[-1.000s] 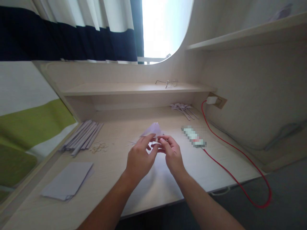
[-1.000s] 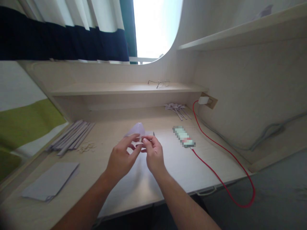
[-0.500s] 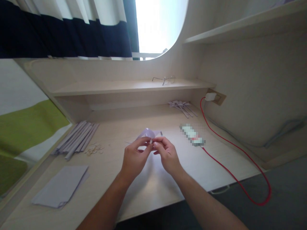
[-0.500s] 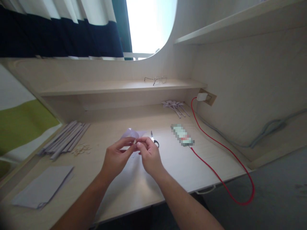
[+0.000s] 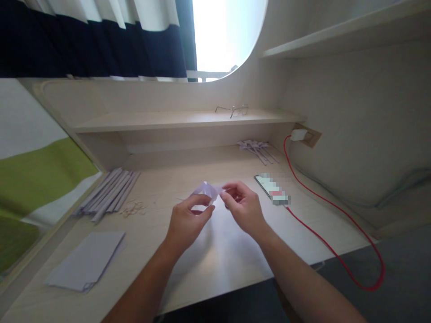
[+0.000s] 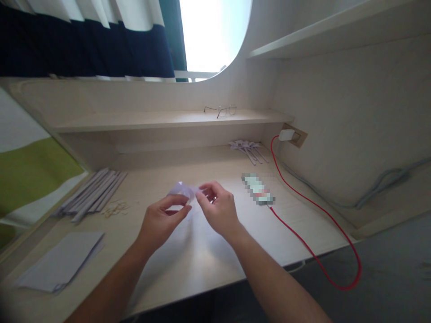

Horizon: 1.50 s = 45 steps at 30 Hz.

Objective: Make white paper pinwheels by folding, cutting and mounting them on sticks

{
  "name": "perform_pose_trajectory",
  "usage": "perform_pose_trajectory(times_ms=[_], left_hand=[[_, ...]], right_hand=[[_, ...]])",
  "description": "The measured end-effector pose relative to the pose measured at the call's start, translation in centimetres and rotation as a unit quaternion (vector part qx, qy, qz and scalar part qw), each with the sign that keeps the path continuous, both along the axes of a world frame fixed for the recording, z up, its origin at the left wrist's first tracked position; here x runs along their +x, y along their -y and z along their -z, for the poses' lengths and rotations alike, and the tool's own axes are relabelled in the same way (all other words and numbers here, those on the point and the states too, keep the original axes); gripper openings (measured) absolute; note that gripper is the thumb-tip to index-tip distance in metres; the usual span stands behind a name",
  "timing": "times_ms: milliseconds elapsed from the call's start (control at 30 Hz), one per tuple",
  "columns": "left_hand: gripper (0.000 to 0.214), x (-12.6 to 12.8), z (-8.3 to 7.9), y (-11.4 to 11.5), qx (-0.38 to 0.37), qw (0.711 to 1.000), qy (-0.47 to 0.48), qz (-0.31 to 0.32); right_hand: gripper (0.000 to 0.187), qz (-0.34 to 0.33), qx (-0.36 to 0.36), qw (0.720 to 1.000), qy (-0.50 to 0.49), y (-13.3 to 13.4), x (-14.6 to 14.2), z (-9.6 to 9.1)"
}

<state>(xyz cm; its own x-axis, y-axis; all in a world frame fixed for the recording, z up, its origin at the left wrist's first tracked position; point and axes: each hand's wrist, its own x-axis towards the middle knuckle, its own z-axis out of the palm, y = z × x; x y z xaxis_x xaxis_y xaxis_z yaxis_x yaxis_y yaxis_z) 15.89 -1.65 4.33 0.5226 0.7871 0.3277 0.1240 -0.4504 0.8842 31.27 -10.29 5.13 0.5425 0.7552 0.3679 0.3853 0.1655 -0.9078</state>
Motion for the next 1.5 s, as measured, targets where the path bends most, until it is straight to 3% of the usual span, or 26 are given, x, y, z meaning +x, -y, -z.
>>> perform_pose_trajectory(times_ms=[200,400,667,967,1100,1200,1400,1500], left_hand=[[0.010,-0.8,-0.6,-0.3,0.040,0.994,-0.059,0.079],[0.012,-1.1,-1.2,-0.9,0.066,0.985,-0.103,0.124],[0.012,-0.8,-0.6,-0.9,0.098,0.983,-0.120,0.099],[0.010,-0.6,0.7,-0.7,0.187,0.975,-0.111,0.046],[0.014,-0.7,0.6,-0.7,0.178,0.978,-0.102,0.027],[0.016,-0.9,0.2,-1.0,0.152,0.983,-0.094,0.030],[0.016,-1.3,-0.8,-1.9,0.126,0.986,-0.089,0.057],[0.016,-1.5,-1.0,-2.4,0.120,0.986,-0.094,0.067]], right_hand=[[0.023,-0.077,-0.026,0.977,0.198,-0.6,1.9,-2.7],[0.011,-0.117,-0.080,0.972,0.185,-1.3,2.0,-2.2],[0.011,-0.006,-0.112,0.982,0.149,-1.9,0.9,-1.1],[0.009,0.048,-0.117,0.984,0.123,-2.7,0.6,-0.1],[0.008,0.049,-0.121,0.985,0.110,-2.5,0.5,-0.3],[0.009,0.016,-0.122,0.988,0.096,-2.0,0.6,-0.5],[0.028,-0.147,-0.102,0.984,-0.018,-0.4,1.8,-1.3],[0.034,-0.189,-0.096,0.977,-0.028,0.2,2.9,-1.7]])
